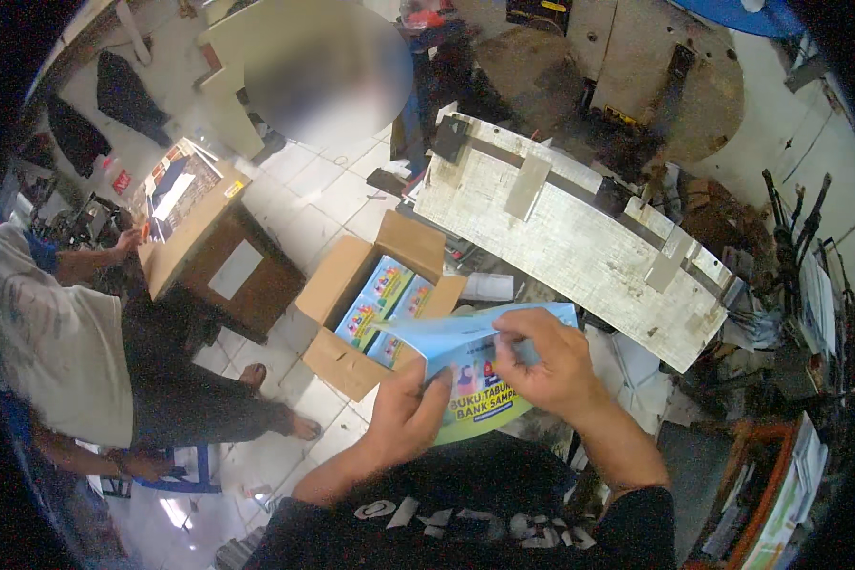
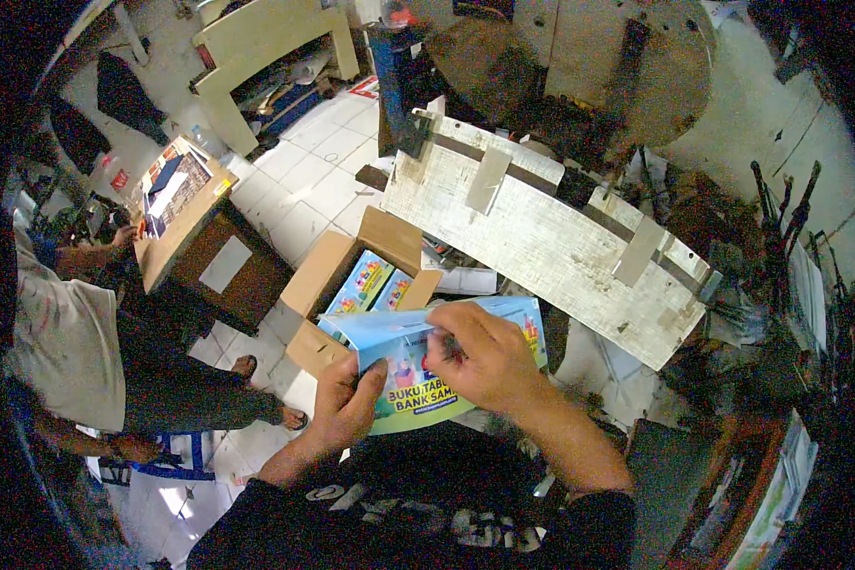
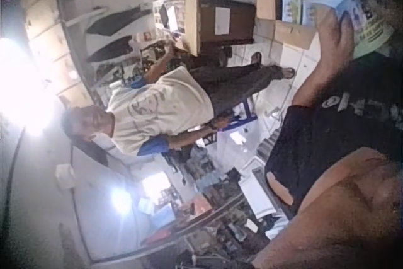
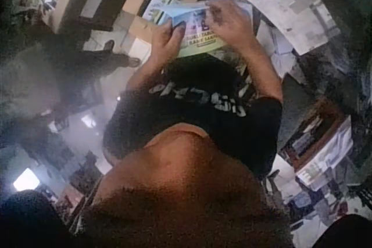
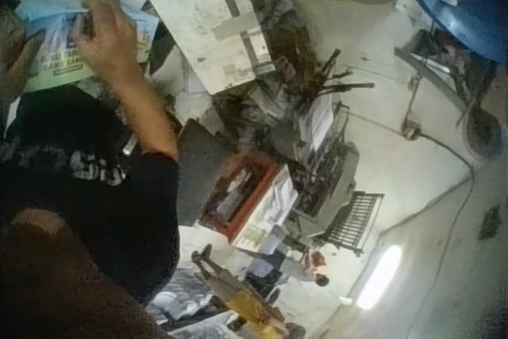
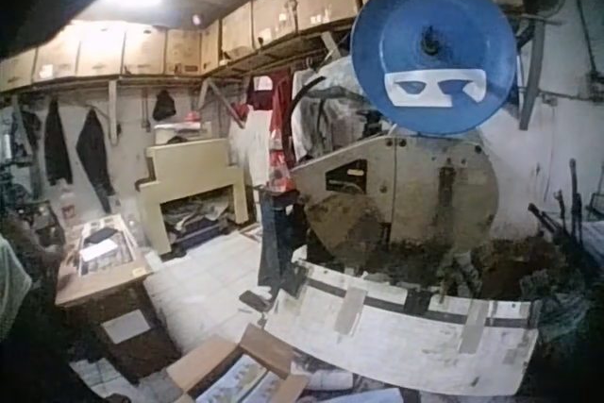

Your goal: The person flips through printed booklet covers and sheets with a coworker, turns on a wall switch, and folds and aligns paper pages on a machine table by hand.

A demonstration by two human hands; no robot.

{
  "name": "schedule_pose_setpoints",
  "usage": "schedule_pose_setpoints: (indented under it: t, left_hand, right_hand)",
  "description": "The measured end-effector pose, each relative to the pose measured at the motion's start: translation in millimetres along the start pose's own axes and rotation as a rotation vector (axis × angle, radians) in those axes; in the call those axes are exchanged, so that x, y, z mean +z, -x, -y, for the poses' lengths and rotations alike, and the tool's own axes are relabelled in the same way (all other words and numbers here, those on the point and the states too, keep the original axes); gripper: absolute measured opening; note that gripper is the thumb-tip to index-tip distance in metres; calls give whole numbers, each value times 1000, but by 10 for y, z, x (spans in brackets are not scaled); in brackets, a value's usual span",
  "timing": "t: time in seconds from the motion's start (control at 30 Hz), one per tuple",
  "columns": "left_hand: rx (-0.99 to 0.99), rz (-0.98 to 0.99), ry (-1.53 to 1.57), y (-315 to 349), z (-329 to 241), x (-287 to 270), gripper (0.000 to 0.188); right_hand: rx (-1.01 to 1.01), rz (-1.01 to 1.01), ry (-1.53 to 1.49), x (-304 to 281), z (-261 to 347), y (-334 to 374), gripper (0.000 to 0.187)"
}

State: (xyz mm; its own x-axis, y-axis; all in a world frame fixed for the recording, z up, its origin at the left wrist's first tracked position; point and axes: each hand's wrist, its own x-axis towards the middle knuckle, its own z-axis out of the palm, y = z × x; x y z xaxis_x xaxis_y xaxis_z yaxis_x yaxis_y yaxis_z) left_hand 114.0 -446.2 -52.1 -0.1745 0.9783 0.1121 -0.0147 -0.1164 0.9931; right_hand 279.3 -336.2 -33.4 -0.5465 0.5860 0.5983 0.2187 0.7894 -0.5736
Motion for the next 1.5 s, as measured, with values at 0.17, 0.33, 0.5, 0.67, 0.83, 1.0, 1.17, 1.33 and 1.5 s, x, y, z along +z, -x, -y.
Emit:
schedule_pose_setpoints:
  t: [0.17, 0.33, 0.5, 0.67, 0.83, 1.0, 1.17, 1.33, 1.5]
  left_hand:
    - [24, 73, -240, 19, 18, -36, 28]
    - [104, 57, -411, -17, -52, 62, 30]
    - [218, 50, -530, 17, 93, 99, 36]
    - [246, 74, -602, 33, 238, 101, 34]
    - [297, 121, -680, 86, 443, 122, 34]
    - [284, 158, -694, 104, 491, 125, 34]
    - [354, 270, -775, 125, 604, 122, 28]
    - [338, 391, -805, 162, 628, 170, 21]
    - [336, 452, -836, 170, 661, 177, 19]
  right_hand:
    - [79, 131, 207, -35, 219, 10, 29]
    - [208, 113, 202, 28, 210, 97, 26]
    - [493, 204, -201, 25, 106, 128, 17]
    - [966, 321, -989, 3, -111, 211, 12]
    - [1133, 315, -1129, 12, -144, 290, 14]
    - [1150, 402, -1130, -63, -247, 372, 15]
    - [1077, 618, -919, -146, -438, 505, 16]
    - [713, 801, -482, -249, -487, 499, 21]
    - [296, 926, 154, -356, -249, 330, 22]
